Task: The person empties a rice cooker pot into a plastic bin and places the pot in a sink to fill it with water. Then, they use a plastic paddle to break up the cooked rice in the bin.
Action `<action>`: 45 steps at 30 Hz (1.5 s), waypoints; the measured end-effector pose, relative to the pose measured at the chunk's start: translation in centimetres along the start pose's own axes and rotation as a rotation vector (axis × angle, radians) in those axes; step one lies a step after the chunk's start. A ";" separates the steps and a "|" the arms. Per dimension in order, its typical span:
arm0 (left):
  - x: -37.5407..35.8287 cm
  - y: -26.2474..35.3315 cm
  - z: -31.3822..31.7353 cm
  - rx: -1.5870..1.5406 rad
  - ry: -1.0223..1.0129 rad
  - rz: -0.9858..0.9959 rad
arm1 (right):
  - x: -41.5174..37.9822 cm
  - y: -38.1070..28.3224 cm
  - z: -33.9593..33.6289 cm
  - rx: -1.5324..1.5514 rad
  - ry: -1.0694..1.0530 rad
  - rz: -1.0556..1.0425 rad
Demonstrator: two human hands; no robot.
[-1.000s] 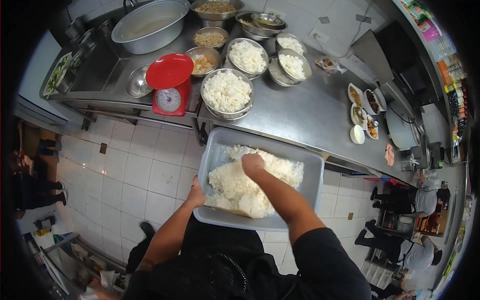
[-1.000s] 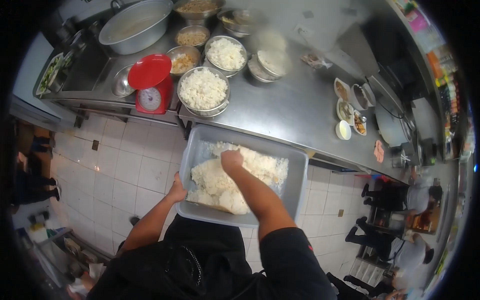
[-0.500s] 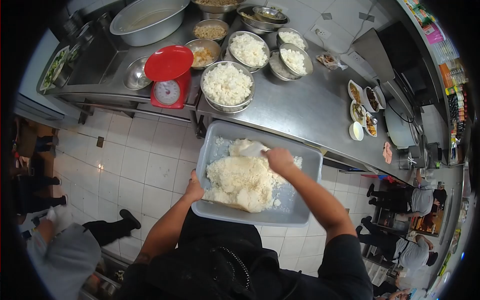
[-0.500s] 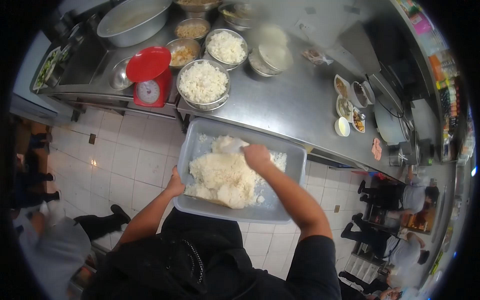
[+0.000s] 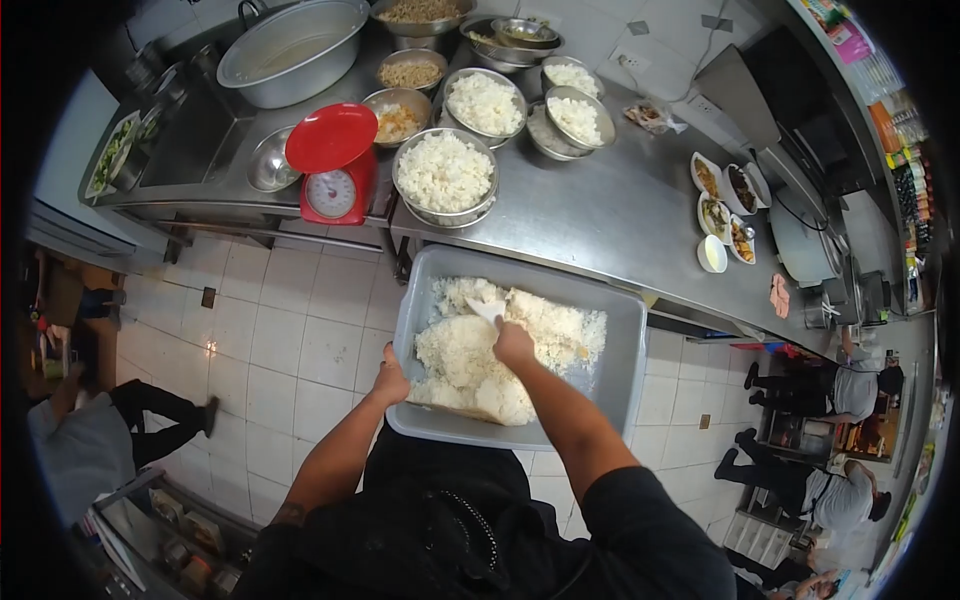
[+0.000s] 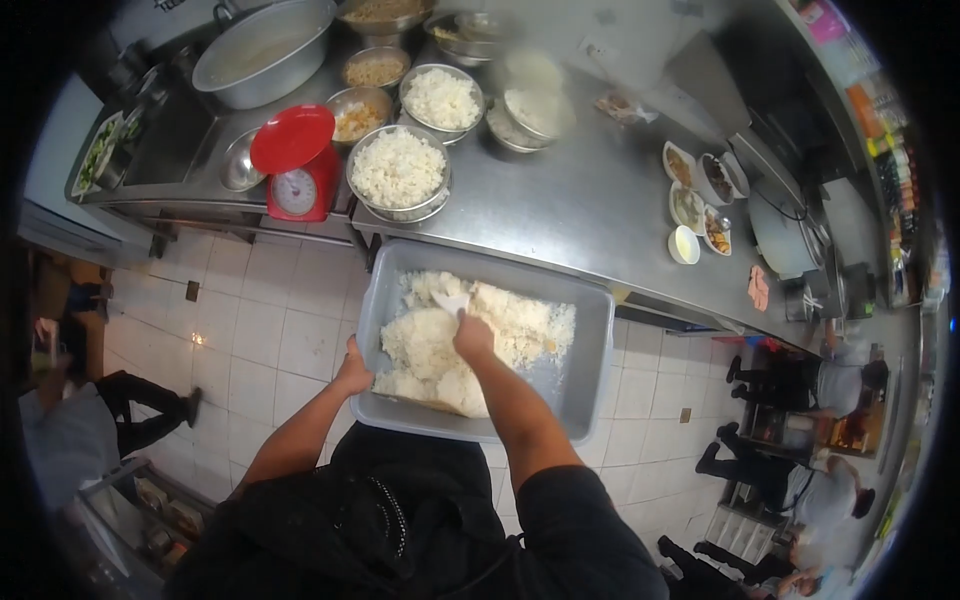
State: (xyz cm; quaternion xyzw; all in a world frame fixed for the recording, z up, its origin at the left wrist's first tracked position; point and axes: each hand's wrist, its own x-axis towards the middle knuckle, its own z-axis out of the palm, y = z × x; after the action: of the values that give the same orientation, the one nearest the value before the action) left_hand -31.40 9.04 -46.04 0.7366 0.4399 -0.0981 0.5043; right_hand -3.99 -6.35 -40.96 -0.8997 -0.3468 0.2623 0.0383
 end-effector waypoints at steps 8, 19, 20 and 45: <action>0.2 -0.1 0.4 0.003 -0.006 -0.052 | -1.3 -1.2 -16.8 -0.422 -0.256 -0.202; -0.4 0.5 -0.6 0.015 0.013 -0.066 | 6.0 -9.8 -2.6 -0.438 -0.176 -0.316; -0.7 0.3 -0.7 -0.016 0.008 -0.045 | 5.3 -9.0 -2.1 -0.316 -0.105 -0.264; -0.1 0.5 -0.4 0.010 0.036 0.049 | 2.1 2.4 -1.8 0.084 -0.092 -0.022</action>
State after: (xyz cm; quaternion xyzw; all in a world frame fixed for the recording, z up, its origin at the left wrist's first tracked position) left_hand -31.18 9.30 -45.44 0.7514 0.4302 -0.0749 0.4947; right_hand -0.39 -6.62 -40.98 -0.8805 -0.3466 0.3171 0.0628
